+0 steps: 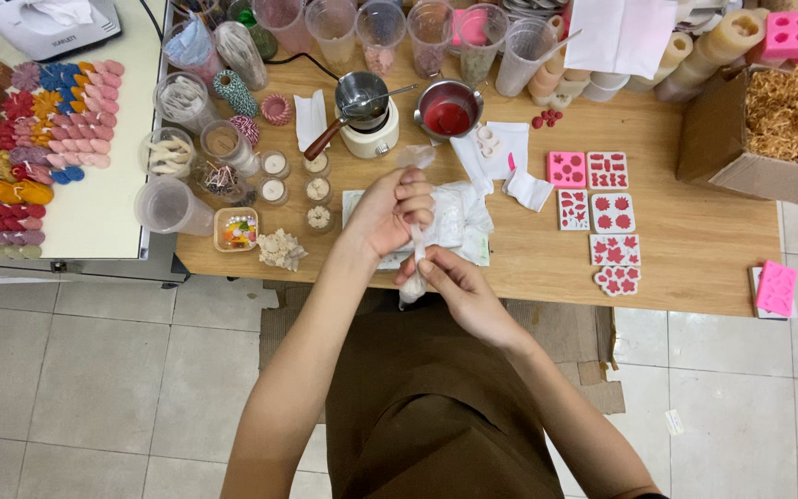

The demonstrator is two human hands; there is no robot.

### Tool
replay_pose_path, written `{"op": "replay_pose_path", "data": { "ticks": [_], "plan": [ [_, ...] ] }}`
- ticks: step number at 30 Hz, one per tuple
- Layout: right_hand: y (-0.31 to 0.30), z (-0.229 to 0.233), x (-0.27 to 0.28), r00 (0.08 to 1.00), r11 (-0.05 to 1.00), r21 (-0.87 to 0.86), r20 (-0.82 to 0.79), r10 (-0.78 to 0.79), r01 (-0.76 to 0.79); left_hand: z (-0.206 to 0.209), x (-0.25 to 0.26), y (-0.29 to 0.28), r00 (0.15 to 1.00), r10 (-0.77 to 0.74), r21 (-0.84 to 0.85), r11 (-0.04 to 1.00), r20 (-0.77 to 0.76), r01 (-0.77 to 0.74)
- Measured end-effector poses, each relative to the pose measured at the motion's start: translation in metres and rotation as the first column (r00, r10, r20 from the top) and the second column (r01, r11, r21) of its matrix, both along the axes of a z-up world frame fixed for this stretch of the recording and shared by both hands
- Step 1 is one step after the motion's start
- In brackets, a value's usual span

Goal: The person prepares and applies piping to small candle jars. The person uses a piping bag to fill a glass jar with a textured wax mixture, then uses a small spoon to adjust the wax and refine the piping, working across multiple jars on a crowded workshop table.

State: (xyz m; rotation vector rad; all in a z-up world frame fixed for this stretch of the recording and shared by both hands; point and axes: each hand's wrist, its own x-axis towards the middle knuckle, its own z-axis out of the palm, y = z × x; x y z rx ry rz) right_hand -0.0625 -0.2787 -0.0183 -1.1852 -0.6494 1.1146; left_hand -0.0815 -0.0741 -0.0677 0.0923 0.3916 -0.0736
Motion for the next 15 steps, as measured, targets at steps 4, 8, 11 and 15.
{"op": "replay_pose_path", "data": {
  "ticks": [4, 8, 11, 15],
  "plan": [
    [0.018, 0.001, 0.012, 0.984, 0.991, 0.043, -0.134, -0.117, 0.124, 0.007, -0.002, -0.015, 1.0, -0.004, 0.197, 0.98, -0.007, 0.005],
    [0.019, -0.004, 0.005, 0.99, 0.99, -0.014, -0.014, -0.138, 0.138, -0.005, -0.002, 0.013, 0.992, 0.128, -0.016, 0.992, -0.01, -0.128],
    [0.024, -0.012, -0.01, 0.983, 0.989, 0.008, -0.109, -0.145, 0.147, -0.019, -0.007, 0.037, 0.999, 0.027, -0.205, 0.978, 0.02, -0.022],
    [0.027, -0.015, -0.017, 0.981, 0.975, -0.152, -0.089, -0.175, 0.161, -0.022, -0.005, 0.056, 0.999, -0.01, -0.296, 0.955, 0.053, 0.026]
  ]
}}
